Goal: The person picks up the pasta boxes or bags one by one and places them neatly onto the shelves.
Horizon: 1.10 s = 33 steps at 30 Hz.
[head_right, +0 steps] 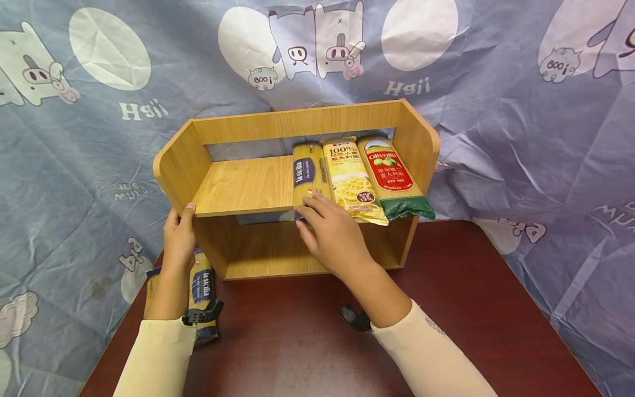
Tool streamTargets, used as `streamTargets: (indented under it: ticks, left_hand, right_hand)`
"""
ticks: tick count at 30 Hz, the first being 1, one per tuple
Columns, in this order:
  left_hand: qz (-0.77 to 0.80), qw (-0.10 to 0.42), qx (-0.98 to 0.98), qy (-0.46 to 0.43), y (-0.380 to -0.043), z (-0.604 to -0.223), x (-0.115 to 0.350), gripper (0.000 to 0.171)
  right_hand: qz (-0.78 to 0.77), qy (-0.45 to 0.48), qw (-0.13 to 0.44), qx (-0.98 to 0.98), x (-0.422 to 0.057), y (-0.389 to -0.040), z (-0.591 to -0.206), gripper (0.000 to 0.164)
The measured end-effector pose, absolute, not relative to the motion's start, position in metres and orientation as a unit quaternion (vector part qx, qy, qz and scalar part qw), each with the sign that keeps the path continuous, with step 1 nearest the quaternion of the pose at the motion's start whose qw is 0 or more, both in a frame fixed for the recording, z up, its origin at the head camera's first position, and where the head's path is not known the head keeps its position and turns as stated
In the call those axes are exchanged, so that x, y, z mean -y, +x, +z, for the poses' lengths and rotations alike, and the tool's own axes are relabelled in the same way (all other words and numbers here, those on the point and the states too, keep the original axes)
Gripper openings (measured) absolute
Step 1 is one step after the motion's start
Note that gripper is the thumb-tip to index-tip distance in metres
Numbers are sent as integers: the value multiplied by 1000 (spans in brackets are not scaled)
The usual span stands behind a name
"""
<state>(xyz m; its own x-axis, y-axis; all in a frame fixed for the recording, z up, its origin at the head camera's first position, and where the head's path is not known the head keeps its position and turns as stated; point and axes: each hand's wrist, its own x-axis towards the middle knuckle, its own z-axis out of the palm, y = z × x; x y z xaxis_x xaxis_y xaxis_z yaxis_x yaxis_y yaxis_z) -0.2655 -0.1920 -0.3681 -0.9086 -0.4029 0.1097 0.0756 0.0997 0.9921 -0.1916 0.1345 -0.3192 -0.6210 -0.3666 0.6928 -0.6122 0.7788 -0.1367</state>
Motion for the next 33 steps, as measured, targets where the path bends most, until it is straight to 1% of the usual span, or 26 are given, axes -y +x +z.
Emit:
streamTargets:
  ticks: [4,8,11,15,19,25,28,33]
  left_hand:
    - [-653,150,733,119,-261,-361,194,54]
    - [-640,127,748,122,-252,-357,197,55]
    - [-629,124,759,113,-244,-357,200,55]
    - [-599,135,782,104,-232,-360,206,55]
    - [-557,139,811,116,-219,-365,216,53]
    - [-537,143,820,133,-206,-381,233,49]
    - [-537,137,820,143,-201,-391,242,48]
    - [-534,106,825,152,-188,-405,258,51]
  right_hand:
    - [224,282,372,855,-145,-188,-318,31]
    - [254,264,387,846,-157,-185,-314,32]
    - [273,249,398,840,-168,-184,-309,34]
    - [292,236,422,825,-185,-184,-300,35]
    - [299,217,442,818,-202,-186,-293,35]
    - [294,177,458,820,-230,-191,-287,39]
    - [291,172,470,815,-242,-195,-283,41]
    - [289,161,493,805,-262,-202,-276,47]
